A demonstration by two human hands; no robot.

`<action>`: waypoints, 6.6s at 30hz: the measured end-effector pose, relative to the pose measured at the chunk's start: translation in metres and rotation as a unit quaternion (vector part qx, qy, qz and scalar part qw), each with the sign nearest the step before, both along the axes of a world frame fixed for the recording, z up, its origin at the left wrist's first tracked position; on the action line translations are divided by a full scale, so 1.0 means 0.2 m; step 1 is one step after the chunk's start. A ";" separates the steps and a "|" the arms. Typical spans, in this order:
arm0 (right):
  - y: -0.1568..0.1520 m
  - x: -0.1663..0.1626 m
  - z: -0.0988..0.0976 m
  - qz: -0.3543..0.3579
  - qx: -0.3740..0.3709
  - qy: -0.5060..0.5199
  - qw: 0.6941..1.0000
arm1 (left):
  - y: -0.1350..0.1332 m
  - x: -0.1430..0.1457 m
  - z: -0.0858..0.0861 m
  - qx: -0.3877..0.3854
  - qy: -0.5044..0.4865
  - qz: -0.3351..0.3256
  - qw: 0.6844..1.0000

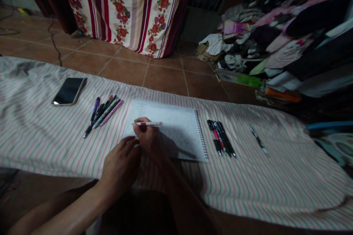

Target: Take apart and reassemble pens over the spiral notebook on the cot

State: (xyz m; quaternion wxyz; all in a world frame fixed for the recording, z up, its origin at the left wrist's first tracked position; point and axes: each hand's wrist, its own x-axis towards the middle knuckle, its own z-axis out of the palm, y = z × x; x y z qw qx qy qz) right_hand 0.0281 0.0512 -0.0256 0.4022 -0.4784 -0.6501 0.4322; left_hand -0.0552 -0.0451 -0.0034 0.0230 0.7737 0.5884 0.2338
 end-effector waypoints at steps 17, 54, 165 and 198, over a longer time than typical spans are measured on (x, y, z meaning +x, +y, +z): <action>-0.01 -0.04 -0.02 -0.033 0.028 -0.106 0.993 | 0.00 -0.08 0.00 -0.095 0.018 0.031 0.995; -0.01 -0.05 -0.03 -0.048 0.065 -0.150 0.985 | 0.01 -0.06 0.00 -0.074 0.027 0.052 0.996; -0.03 0.03 0.06 0.061 -0.038 -0.062 0.996 | -0.03 -0.01 -0.03 -0.018 -0.026 -0.006 0.999; -0.11 1.61 0.15 -0.464 0.064 -0.317 0.824 | -0.10 0.41 -0.06 0.206 -0.047 -0.198 0.957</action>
